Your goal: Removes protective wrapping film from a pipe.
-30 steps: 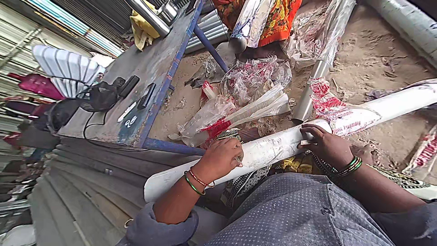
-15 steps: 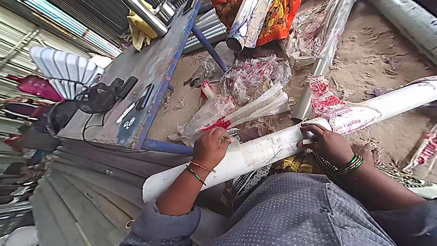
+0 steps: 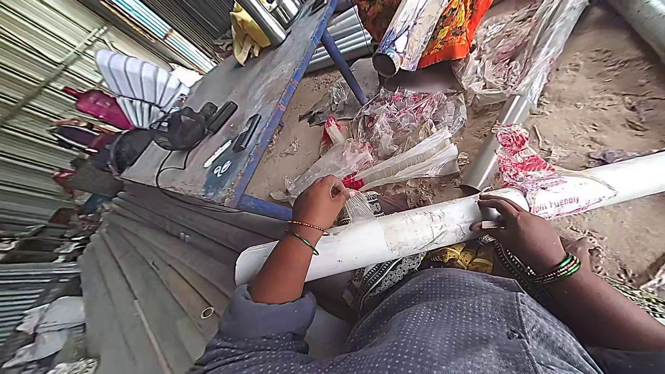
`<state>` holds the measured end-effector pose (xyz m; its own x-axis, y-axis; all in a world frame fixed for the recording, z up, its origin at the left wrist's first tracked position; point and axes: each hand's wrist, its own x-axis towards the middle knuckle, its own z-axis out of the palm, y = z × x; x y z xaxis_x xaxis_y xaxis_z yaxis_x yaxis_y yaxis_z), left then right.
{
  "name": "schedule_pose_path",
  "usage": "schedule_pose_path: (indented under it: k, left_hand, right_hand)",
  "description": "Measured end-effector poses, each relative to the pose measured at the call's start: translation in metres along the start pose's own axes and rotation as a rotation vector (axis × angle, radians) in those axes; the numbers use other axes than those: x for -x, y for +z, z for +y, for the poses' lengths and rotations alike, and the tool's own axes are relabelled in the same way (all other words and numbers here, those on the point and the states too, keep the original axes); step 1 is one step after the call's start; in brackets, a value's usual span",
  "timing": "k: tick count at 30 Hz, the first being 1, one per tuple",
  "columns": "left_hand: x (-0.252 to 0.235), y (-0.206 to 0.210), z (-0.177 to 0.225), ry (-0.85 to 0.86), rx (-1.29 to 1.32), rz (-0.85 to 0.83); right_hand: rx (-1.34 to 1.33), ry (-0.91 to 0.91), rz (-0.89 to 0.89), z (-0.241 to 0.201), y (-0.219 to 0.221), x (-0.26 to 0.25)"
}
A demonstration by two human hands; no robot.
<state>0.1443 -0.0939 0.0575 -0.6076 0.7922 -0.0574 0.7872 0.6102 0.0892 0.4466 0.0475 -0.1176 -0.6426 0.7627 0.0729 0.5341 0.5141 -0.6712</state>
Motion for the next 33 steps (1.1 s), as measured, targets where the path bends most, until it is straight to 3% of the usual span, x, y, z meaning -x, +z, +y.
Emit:
schedule_pose_path:
  k: [3, 6, 9, 16, 21, 28, 33]
  left_hand:
    - [-0.002, -0.006, -0.016, 0.003, 0.077, -0.104]
    - [0.008, -0.014, -0.030, 0.048, 0.223, -0.004]
    - [0.020, -0.024, -0.049, 0.157, 0.177, 0.061]
    - [0.044, -0.008, -0.059, 0.249, 0.091, -0.356]
    - [0.044, 0.003, -0.061, 0.363, 0.124, -0.312]
    - [0.032, 0.001, -0.043, 0.300, -0.158, -0.171]
    - [0.026, -0.001, -0.038, 0.198, -0.124, -0.189]
  right_hand:
    - [-0.008, -0.007, 0.019, 0.000, 0.000, 0.002]
    - [-0.007, -0.032, 0.038, 0.004, 0.002, 0.004]
    - [0.017, -0.041, 0.049, 0.005, 0.004, 0.006]
    - [0.014, -0.064, 0.069, 0.006, 0.008, 0.010]
    - [0.022, -0.076, 0.095, 0.006, 0.010, 0.014]
    - [0.025, -0.072, 0.113, 0.005, 0.013, 0.014]
    - [0.016, -0.095, 0.121, 0.009, 0.014, 0.013]
